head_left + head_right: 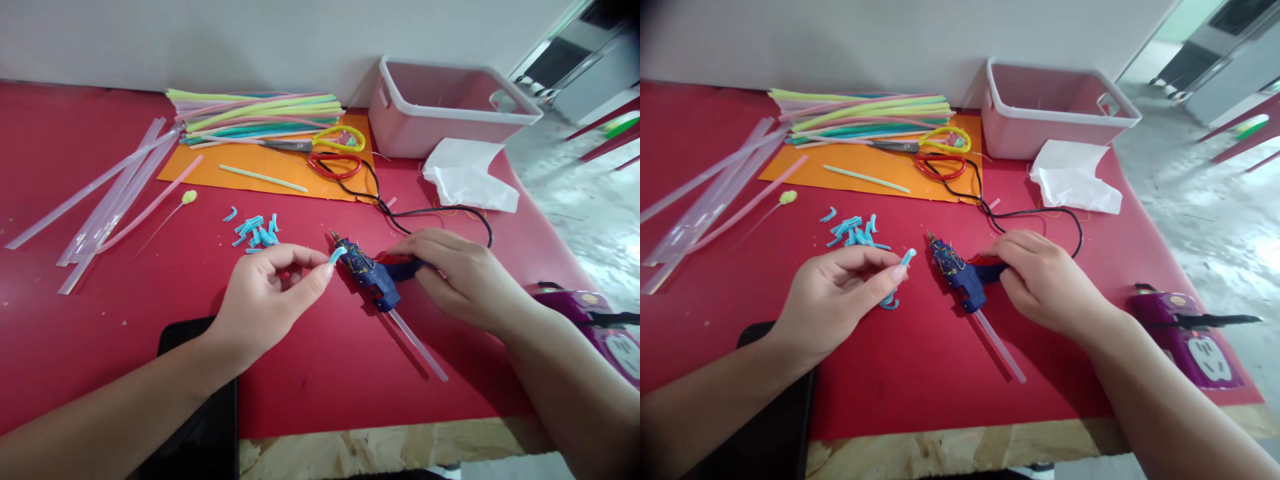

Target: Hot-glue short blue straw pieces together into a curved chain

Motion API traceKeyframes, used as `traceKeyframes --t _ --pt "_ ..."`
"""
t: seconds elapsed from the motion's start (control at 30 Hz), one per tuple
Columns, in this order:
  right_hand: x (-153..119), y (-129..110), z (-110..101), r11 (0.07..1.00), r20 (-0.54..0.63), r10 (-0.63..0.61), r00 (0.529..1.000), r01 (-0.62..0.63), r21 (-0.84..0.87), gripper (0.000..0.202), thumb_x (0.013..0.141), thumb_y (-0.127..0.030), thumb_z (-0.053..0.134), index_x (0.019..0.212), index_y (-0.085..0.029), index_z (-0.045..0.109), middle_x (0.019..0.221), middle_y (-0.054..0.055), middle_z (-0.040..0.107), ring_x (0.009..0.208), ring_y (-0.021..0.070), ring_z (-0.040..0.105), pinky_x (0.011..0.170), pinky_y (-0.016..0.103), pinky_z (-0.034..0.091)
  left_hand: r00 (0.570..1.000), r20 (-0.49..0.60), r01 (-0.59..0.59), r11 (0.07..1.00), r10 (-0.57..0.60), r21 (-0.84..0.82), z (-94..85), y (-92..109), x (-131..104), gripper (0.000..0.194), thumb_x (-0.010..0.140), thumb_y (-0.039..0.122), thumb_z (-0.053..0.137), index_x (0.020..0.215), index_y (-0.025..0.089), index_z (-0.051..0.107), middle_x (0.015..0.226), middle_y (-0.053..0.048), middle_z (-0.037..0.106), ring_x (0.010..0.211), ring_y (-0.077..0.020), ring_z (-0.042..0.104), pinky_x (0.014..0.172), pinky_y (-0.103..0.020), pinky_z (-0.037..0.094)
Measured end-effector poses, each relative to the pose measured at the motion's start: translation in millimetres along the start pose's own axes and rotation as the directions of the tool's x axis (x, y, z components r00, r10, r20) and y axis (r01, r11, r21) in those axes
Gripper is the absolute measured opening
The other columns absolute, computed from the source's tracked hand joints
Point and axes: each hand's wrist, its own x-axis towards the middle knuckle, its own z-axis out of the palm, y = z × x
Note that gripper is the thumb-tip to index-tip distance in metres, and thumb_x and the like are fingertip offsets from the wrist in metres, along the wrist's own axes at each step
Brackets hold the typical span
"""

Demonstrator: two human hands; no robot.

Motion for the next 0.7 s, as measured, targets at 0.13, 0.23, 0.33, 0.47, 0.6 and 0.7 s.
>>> traceKeyframes --t 0.13,0.23,0.33,0.47,0.6,0.7 --pt "0.0 -4.4 -1.3 0.998 0.167 0.015 0.986 -0.024 0.051 0.053 0.072 -0.004 0.052 0.121 -0.020 0.064 0.106 0.010 0.073 0.098 0.0282 0.069 0.084 0.044 0.058 0.997 -0.002 0.075 0.984 -0.077 -0.160 -2.7 -0.8 7.2 0.017 0.080 0.033 0.084 0.085 0.018 0.078 0.072 0.001 0.071 0.058 -0.0072 0.057 0.052 -0.016 0.048" --pt "0.0 -8.0 5.2 1.000 0.183 0.007 0.983 -0.008 0.006 0.061 0.066 -0.003 0.053 0.123 -0.021 0.062 0.105 0.009 0.072 0.098 0.0294 0.067 0.087 0.047 0.055 0.991 0.001 0.131 0.960 -0.135 -0.248 -5.4 -2.5 11.3 0.015 0.080 0.033 0.084 0.083 0.019 0.078 0.068 0.003 0.067 0.051 -0.0042 0.048 0.048 -0.015 0.043" --pt "0.6 -7.9 11.7 0.998 0.095 -0.005 0.995 0.010 -0.054 0.057 0.062 -0.001 0.051 0.113 -0.021 0.062 0.099 0.008 0.072 0.091 0.0277 0.066 0.083 0.044 0.052 0.984 0.009 0.175 0.944 -0.180 -0.281 -7.2 -5.1 13.1 0.014 0.080 0.032 0.084 0.082 0.019 0.079 0.069 0.003 0.067 0.049 -0.0034 0.044 0.047 -0.016 0.041" --pt "-0.9 -6.2 9.7 0.997 -0.162 -0.072 0.984 0.069 -0.025 0.036 0.073 -0.011 0.062 0.107 -0.023 0.060 0.089 0.007 0.069 0.078 0.0245 0.064 0.074 0.040 0.051 0.981 -0.001 0.184 0.936 -0.194 -0.300 -7.3 -5.7 12.2 0.017 0.078 0.032 0.085 0.081 0.017 0.078 0.068 0.003 0.066 0.050 -0.0037 0.046 0.047 -0.016 0.041" --pt "-7.6 -7.4 6.3 0.962 -0.275 -0.083 0.958 0.149 0.227 0.027 0.084 -0.010 0.066 0.107 -0.025 0.061 0.083 0.006 0.067 0.071 0.0215 0.064 0.065 0.035 0.052 0.986 0.025 0.168 0.954 -0.167 -0.246 -6.2 -1.3 9.6 0.018 0.078 0.033 0.086 0.083 0.018 0.077 0.067 0.004 0.066 0.051 -0.0041 0.048 0.050 -0.017 0.044" --pt "-9.5 -6.2 10.2 0.923 -0.252 -0.055 0.966 0.145 0.355 0.026 0.087 -0.006 0.062 0.103 -0.026 0.062 0.082 0.005 0.065 0.074 0.0233 0.067 0.067 0.037 0.054 0.988 0.057 0.150 0.973 -0.142 -0.175 -6.3 1.6 7.9 0.021 0.080 0.037 0.084 0.084 0.018 0.077 0.074 0.001 0.071 0.057 -0.0068 0.055 0.054 -0.018 0.049"
